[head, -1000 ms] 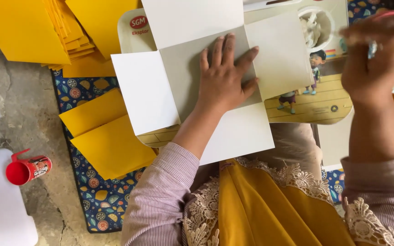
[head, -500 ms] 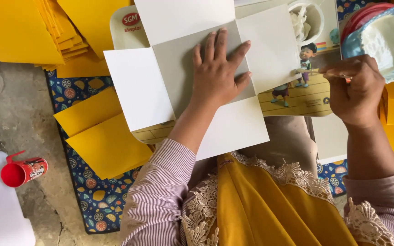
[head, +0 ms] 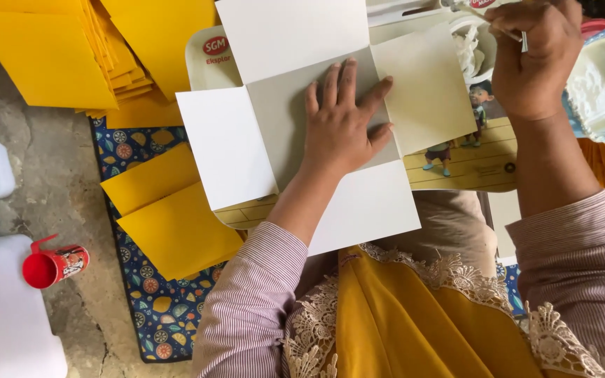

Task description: The person sits on the floor and applies white glue with a small stick onto a white paper sheet, then presses the paper onto a yellow envelope folder on a children's tray, smoothing it with their hand, and repeats the process on additional sheets.

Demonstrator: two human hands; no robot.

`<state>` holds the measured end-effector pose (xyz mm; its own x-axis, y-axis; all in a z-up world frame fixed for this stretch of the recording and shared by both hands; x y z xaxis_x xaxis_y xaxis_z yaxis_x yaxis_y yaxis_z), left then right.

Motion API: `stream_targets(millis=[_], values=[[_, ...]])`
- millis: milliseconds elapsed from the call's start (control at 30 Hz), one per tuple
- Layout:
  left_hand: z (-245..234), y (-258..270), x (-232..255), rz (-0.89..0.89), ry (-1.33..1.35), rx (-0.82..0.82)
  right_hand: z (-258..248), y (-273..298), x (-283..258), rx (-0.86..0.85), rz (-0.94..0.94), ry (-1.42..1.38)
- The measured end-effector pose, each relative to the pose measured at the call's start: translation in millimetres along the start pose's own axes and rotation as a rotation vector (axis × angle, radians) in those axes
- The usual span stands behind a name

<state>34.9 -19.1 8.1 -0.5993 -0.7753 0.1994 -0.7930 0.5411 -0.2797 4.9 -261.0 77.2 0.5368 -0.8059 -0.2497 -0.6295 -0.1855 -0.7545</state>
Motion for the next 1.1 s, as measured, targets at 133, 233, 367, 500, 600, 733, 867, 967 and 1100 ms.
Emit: stream_targets(millis=[133, 233, 367, 500, 600, 733, 867, 967, 1100], values=[[2.2, 1.2, 0.1, 0.002, 0.000, 0.000, -0.8, -0.3, -2.3, -0.035, -0.096, 0.114], [1.3, 0.9, 0.1, 0.003, 0.016, 0.010, 0.7, 4.1, 0.0, -0.050, -0.132, 0.157], [-1.1, 1.3, 1.0, -0.002, 0.030, 0.026, 5.0, 5.9, 6.6, -0.074, -0.171, 0.189], [1.3, 0.6, 0.2, -0.013, 0.024, -0.018, 6.6, 4.2, 3.3, -0.092, -0.173, 0.257], [1.6, 0.8, 0.5, -0.008, 0.027, -0.009, 8.5, 7.2, 2.0, -0.099, -0.184, 0.268], [-0.4, 0.8, 2.0, 0.000, 0.034, 0.011, 5.2, 11.2, -2.4, -0.115, -0.175, 0.302], [1.8, 0.9, 1.2, 0.001, 0.014, 0.006, -6.5, 15.7, -6.5, -0.147, -0.138, 0.221], [1.4, 0.7, 1.3, 0.008, 0.037, 0.017, -13.0, 15.2, -5.7, -0.074, -0.166, 0.212], [-0.7, 0.2, 2.5, 0.005, 0.028, 0.013, -4.9, 3.1, -6.3, -0.066, -0.186, 0.204]])
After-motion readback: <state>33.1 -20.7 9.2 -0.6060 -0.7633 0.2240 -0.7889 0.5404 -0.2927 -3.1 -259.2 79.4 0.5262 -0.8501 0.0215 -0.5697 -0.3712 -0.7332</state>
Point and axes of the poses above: each hand's wrist, its own y-axis away from the middle knuckle, its own z-axis out of the palm, x = y × z, the point moved 4 cm from there along -y, towards the middle knuckle, and after that the axes turned 4 degrees about y, right-handed, at the moved point
